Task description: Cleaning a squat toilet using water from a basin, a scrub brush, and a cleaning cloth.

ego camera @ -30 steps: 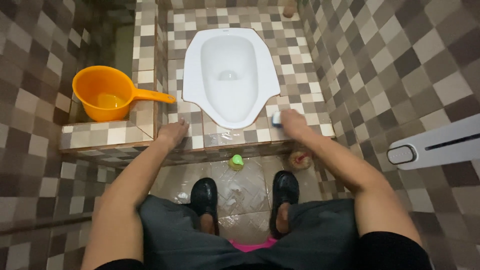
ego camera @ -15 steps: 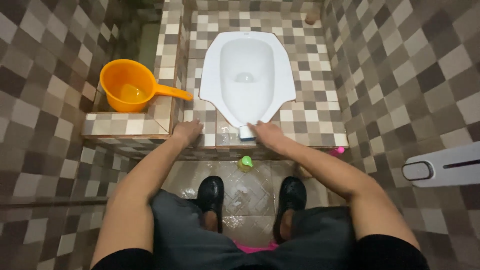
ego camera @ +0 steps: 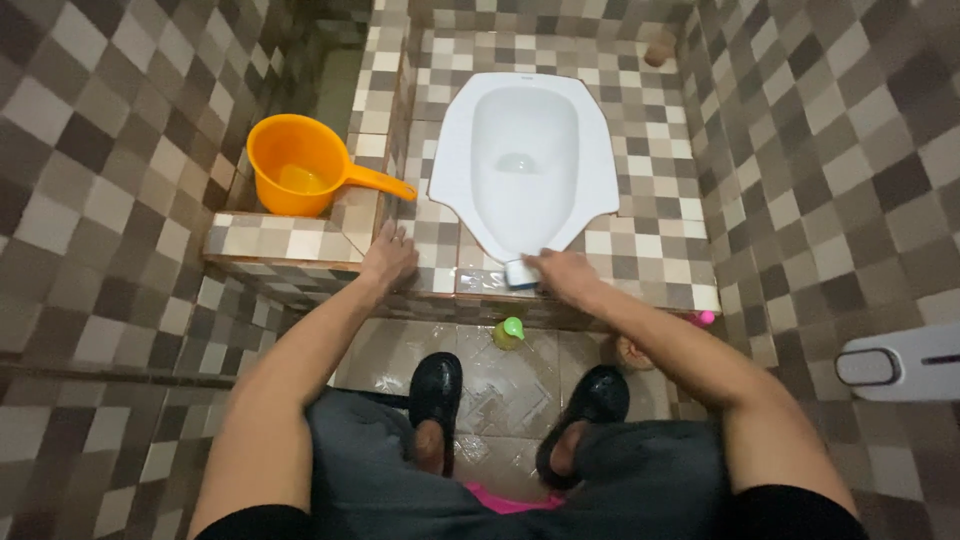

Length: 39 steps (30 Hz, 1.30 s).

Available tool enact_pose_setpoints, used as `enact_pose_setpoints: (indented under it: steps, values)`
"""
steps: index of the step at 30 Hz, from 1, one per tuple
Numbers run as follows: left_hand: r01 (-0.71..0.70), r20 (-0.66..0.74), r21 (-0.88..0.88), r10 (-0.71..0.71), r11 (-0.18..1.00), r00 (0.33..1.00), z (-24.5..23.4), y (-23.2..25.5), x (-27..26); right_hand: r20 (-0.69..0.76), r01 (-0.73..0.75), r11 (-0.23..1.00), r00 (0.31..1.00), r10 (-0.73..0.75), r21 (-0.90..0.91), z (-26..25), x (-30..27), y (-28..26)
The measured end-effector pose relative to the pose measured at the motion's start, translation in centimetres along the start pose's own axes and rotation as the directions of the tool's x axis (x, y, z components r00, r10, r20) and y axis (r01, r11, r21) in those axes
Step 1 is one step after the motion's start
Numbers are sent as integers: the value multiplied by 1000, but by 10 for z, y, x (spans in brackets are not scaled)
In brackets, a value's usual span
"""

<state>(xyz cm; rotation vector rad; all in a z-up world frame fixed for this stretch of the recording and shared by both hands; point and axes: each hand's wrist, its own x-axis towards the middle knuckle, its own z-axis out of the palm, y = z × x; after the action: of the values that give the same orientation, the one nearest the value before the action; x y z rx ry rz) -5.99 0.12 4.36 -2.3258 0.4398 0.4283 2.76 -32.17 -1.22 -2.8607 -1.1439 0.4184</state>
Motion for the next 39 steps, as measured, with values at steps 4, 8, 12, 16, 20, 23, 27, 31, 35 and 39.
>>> enact_pose_setpoints:
  steps: [4, 8, 12, 16, 20, 23, 27, 31, 35, 39]
  values:
    - [-2, -128, -74, -8, 997, 992, 14, -7, 19, -27, 107, 993, 994, -106, 43, -6, 34, -44]
    - [61, -83, -257, -85, 964, 993, 16, -22, 52, -77, 128, 992, 989, -127, 6, -9, 71, -72]
    - [165, -396, -283, -272, 945, 877, 55, -31, 89, -127, 147, 989, 981, -146, -1, -20, 98, -78]
    - [317, -215, -340, -401, 885, 890, 14, -48, 51, -178, 113, 993, 977, -115, -20, -20, 121, -61]
    - [298, -195, -373, -388, 878, 901, 13, -47, 33, -163, 151, 984, 973, -165, -92, -26, 106, -55]
    - [290, -289, -345, -395, 893, 872, 28, -47, 36, -84, 189, 981, 978, -191, -40, -18, 76, -47]
    - [255, -273, -395, -378, 882, 885, 50, -46, 47, -91, 230, 972, 968, -234, -55, -9, 45, -35]
    - [306, -280, -376, -423, 875, 862, 48, -49, 42, -69, 322, 945, 943, -326, -66, 21, 59, -26]
    - [308, -312, -382, -435, 871, 844, 34, -54, 20, -82, 395, 916, 913, -400, -71, 21, 88, -53]
    - [291, -325, -409, -435, 865, 839, 35, -64, 11, -94, 362, 931, 926, -365, -45, -10, 122, -81]
